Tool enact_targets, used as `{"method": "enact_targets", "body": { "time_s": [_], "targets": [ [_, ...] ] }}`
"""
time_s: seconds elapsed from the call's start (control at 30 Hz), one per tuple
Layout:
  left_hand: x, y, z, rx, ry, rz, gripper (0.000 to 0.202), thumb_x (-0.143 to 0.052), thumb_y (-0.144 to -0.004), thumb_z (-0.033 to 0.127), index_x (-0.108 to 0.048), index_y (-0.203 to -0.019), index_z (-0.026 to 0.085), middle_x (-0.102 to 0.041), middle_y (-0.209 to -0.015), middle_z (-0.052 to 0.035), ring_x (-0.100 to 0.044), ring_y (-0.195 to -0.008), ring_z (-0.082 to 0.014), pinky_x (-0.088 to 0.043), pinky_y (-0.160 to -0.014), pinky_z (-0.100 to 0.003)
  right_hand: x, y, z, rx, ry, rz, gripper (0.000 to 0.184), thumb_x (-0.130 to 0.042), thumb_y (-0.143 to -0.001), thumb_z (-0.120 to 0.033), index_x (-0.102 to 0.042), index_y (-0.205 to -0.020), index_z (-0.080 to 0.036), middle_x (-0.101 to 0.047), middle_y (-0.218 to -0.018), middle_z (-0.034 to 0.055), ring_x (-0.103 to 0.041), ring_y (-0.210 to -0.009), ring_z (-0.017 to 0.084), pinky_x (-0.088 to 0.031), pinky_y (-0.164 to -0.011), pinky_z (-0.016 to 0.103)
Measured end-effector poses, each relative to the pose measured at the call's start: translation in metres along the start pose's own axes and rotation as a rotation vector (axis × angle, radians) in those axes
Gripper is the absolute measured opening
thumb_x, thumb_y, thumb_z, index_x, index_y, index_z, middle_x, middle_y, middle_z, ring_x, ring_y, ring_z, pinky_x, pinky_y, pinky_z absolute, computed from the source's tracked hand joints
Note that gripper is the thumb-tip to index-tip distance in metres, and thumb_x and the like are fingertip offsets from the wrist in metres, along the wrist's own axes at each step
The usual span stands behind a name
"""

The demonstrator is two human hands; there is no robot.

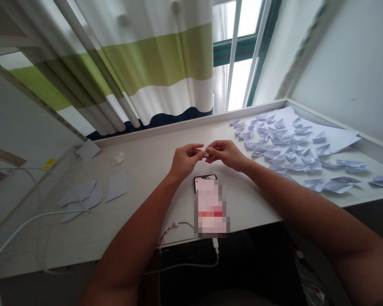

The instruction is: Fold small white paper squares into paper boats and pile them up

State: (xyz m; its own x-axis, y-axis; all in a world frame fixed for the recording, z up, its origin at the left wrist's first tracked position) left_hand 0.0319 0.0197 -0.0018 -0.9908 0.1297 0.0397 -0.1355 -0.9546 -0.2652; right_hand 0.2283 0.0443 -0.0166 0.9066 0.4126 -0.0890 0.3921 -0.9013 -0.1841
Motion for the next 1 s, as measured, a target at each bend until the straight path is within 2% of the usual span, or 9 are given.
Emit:
{"method": "enact_targets", "body": {
  "time_s": [0.17, 0.3, 0.53, 0.67, 0.8, 0.87, 1.0],
  "targets": [
    [0.004, -0.001, -0.004, 0.104, 0.019, -0.062, 0.041, -0.101, -0.069, 0.039, -0.087, -0.098, 0.015, -0.085, -0.090, -0.0103, -0.076, -0.081, -0.0197, -0.062, -0.081, -0.037, 0.004, -0.001, 0.004, 0.057, 0.114, -0.025, 0.055, -0.089, -0.082, -0.070, -0.078, -0.091, -0.017, -0.082, -0.084, 0.0067, -0.076, -0.070, 0.016, -0.066, -0.070, 0.033],
    [0.008, -0.002, -0.006, 0.212, 0.040, -0.106, 0.045, -0.104, -0.063, 0.042, -0.088, -0.096, 0.016, -0.084, -0.087, -0.0098, -0.073, -0.078, -0.0188, -0.060, -0.077, -0.037, 0.005, -0.002, 0.004, 0.109, 0.278, 0.022, 0.053, -0.084, -0.085, -0.071, -0.079, -0.082, -0.018, -0.080, -0.077, 0.0053, -0.072, -0.069, 0.016, -0.061, -0.064, 0.031],
    [0.007, 0.001, -0.001, 0.248, 0.018, -0.156, 0.041, -0.104, -0.063, 0.043, -0.086, -0.088, 0.016, -0.082, -0.084, -0.0089, -0.071, -0.078, -0.0183, -0.059, -0.078, -0.038, 0.003, 0.003, -0.006, 0.180, 0.415, 0.073, 0.058, -0.075, -0.092, -0.074, -0.077, -0.075, -0.019, -0.075, -0.065, 0.0039, -0.067, -0.061, 0.015, -0.055, -0.063, 0.031],
    [0.005, 0.000, 0.001, 0.248, 0.019, -0.140, 0.042, -0.104, -0.062, 0.042, -0.084, -0.086, 0.015, -0.081, -0.081, -0.0084, -0.071, -0.075, -0.0176, -0.058, -0.077, -0.037, -0.001, 0.004, -0.006, 0.125, 0.312, 0.052, 0.065, -0.075, -0.090, -0.081, -0.074, -0.076, -0.018, -0.074, -0.066, 0.0048, -0.068, -0.061, 0.016, -0.056, -0.062, 0.029],
    [0.003, -0.001, 0.001, 0.217, 0.053, -0.073, 0.044, -0.105, -0.060, 0.045, -0.084, -0.086, 0.015, -0.082, -0.082, -0.0085, -0.071, -0.076, -0.0178, -0.058, -0.077, -0.036, -0.004, 0.002, -0.005, 0.041, 0.079, 0.028, 0.076, -0.059, -0.092, -0.092, -0.077, -0.090, -0.018, -0.078, -0.080, 0.0076, -0.072, -0.063, 0.017, -0.063, -0.061, 0.032],
    [0.003, -0.001, 0.001, 0.204, 0.075, -0.058, 0.045, -0.105, -0.060, 0.046, -0.083, -0.085, 0.015, -0.082, -0.081, -0.0084, -0.072, -0.076, -0.0180, -0.059, -0.077, -0.035, -0.004, 0.002, -0.005, 0.054, 0.070, 0.022, 0.072, -0.066, -0.090, -0.089, -0.078, -0.093, -0.019, -0.078, -0.084, 0.0074, -0.072, -0.065, 0.017, -0.064, -0.061, 0.032],
    [0.001, -0.001, 0.000, 0.188, 0.096, -0.052, 0.045, -0.105, -0.060, 0.046, -0.082, -0.083, 0.015, -0.081, -0.080, -0.0081, -0.070, -0.074, -0.0169, -0.057, -0.074, -0.034, -0.006, 0.002, -0.005, 0.122, 0.138, 0.031, 0.060, -0.084, -0.082, -0.078, -0.078, -0.093, -0.020, -0.078, -0.081, 0.0048, -0.071, -0.066, 0.017, -0.063, -0.058, 0.031]
  ]
}}
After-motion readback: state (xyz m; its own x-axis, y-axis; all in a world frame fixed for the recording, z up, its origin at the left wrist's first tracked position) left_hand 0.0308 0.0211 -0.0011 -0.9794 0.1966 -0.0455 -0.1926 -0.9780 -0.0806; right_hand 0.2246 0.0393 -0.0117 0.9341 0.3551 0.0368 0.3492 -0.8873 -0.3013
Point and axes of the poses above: each hand's wrist, its own y-axis away from the middle knuckle, its own x-axis out of the back of the hand, z = x × y, the point moved 1 cm from there along -y, towards the middle knuckle
